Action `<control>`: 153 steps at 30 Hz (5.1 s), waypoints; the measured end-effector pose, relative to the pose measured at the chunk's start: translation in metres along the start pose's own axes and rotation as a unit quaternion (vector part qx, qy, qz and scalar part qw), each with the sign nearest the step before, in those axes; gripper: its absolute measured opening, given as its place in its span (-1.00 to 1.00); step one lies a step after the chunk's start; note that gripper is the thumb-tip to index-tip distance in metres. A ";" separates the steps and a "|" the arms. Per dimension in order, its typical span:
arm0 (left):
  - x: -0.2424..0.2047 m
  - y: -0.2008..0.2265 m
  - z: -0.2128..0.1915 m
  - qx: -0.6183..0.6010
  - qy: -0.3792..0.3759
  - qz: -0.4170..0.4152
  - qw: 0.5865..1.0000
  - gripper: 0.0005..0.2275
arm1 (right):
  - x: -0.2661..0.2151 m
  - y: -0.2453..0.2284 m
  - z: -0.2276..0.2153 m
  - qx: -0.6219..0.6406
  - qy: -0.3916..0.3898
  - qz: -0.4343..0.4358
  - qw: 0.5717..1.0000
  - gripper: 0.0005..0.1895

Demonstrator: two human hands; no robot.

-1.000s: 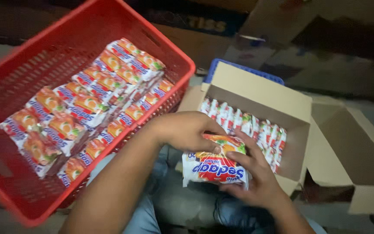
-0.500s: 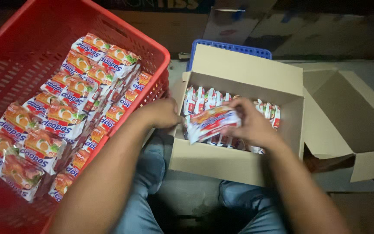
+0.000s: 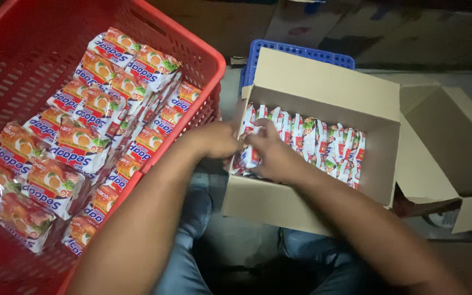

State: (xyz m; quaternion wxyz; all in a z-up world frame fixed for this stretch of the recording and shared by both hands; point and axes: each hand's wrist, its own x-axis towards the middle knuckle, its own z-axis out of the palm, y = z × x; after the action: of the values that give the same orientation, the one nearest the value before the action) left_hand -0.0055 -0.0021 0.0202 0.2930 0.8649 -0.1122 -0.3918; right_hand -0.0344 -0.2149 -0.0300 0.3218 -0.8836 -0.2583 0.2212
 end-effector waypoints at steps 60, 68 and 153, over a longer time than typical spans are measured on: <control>0.016 -0.012 0.003 0.025 0.008 -0.013 1.000 -0.54 | 0.091 0.038 0.000 -0.500 -0.155 -0.099 0.846 -0.38; 0.028 -0.025 0.010 -0.019 0.012 -0.020 1.000 -0.52 | 0.106 -0.009 -0.014 -0.510 -0.227 -0.016 0.830 -0.41; 0.009 -0.011 -0.009 0.067 0.016 -0.053 0.996 -0.51 | -0.068 0.010 -0.086 -0.113 -0.241 0.281 0.922 -0.31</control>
State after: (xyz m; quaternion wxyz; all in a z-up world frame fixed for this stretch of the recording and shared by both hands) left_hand 0.0066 0.0065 0.0123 0.2153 0.8935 -0.0874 -0.3842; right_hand -0.0354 -0.3014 0.0383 0.0721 -0.8706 -0.0925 0.4779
